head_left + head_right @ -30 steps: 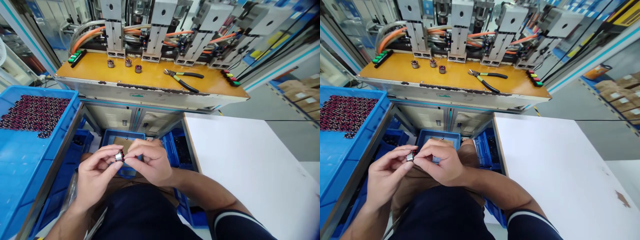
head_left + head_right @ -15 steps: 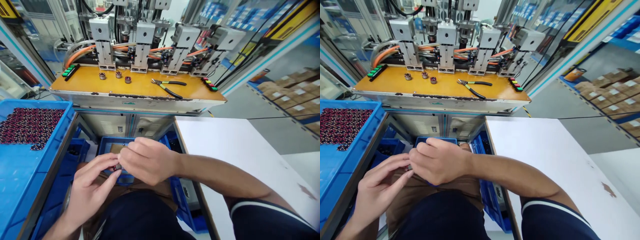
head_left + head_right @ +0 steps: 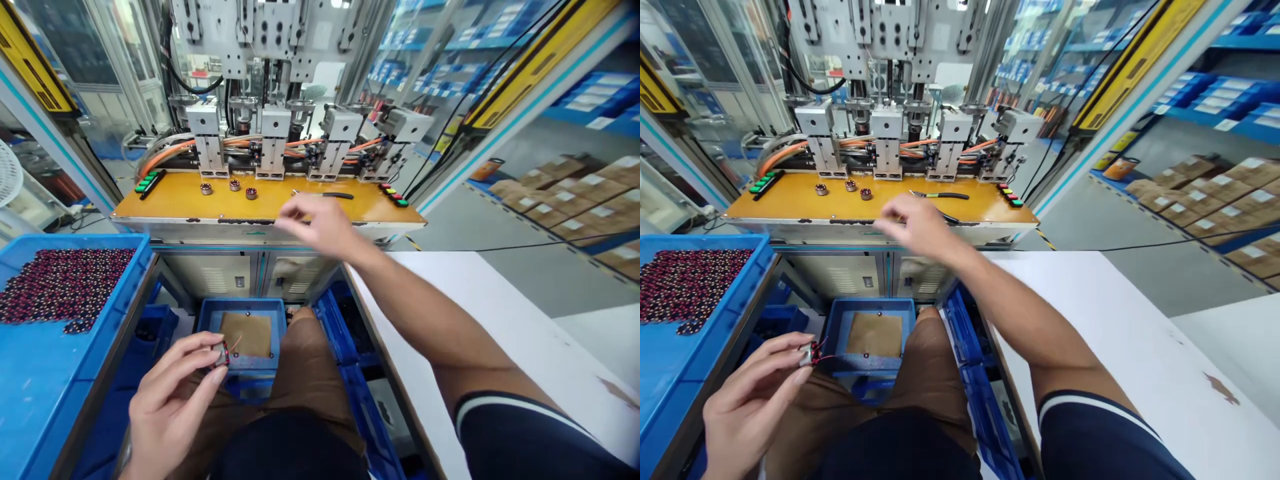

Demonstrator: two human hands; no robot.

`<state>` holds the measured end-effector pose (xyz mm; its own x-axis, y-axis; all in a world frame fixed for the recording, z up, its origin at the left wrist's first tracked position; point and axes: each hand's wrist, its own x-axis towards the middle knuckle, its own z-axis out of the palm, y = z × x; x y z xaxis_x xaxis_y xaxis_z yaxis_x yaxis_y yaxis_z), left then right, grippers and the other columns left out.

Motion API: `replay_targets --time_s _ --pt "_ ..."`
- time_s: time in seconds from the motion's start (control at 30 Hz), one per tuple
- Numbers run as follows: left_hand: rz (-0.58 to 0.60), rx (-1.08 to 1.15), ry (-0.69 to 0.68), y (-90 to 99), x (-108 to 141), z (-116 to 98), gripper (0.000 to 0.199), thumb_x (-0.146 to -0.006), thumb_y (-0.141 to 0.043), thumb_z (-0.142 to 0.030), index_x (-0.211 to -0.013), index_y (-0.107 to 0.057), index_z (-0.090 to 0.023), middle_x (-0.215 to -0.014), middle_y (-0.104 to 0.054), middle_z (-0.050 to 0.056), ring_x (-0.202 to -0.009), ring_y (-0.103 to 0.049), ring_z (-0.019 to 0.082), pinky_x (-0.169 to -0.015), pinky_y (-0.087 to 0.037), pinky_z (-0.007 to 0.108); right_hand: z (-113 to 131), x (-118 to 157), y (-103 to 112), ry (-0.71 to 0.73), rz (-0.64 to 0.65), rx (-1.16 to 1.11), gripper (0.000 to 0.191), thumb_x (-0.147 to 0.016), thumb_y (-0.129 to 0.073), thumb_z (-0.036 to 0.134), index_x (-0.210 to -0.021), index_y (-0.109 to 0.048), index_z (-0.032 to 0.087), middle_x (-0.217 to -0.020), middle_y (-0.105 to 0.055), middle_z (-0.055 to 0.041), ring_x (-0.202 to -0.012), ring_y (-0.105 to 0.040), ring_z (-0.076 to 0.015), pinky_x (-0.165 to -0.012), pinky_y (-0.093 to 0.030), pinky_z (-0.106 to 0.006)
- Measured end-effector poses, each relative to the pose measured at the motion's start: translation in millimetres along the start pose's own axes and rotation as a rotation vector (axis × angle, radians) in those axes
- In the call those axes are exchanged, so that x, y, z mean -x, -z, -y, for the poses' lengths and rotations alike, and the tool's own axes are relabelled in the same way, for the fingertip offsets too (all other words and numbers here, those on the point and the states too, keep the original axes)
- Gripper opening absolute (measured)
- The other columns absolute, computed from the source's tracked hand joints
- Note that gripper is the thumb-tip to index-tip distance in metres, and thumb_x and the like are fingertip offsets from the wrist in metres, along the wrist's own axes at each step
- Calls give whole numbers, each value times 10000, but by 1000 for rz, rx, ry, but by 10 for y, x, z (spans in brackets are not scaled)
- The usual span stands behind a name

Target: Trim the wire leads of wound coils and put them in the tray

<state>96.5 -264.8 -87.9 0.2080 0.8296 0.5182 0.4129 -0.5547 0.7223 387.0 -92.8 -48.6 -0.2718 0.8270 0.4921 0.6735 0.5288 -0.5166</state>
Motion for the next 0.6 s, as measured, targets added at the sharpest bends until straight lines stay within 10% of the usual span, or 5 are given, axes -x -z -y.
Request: replay_targets --time_s 0.1,0.23,0.6 --pt "-53 15 22 5 16 5 349 -786 -696 34 -1052 -713 -192 -1137 -712 80 -1062 -691 187 -855 -609 264 -664 -323 82 -100 -47 172 227 -868 -713 288 -1015 -652 126 -1091 -665 -89 -1121 -581 -207 -1029 -430 -411" --pt "-134 16 44 24 49 -5 372 -770 -707 46 -1048 -721 -200 -1118 -722 69 -1045 -695 184 -818 -615 251 -1131 -284 46 -139 110 227 281 -900 -663 407 -935 -646 129 -985 -677 -59 -969 -642 -201 -940 -500 -462" --pt "-218 8 95 -19 -11 31 339 -758 -719 48 -979 -748 -208 -1079 -735 52 -1002 -707 181 -805 -613 267 -703 551 212 -124 156 160 378 -787 -647 278 -1149 -642 171 -1121 -642 -167 -1091 -575 -345 -981 -430 -562"
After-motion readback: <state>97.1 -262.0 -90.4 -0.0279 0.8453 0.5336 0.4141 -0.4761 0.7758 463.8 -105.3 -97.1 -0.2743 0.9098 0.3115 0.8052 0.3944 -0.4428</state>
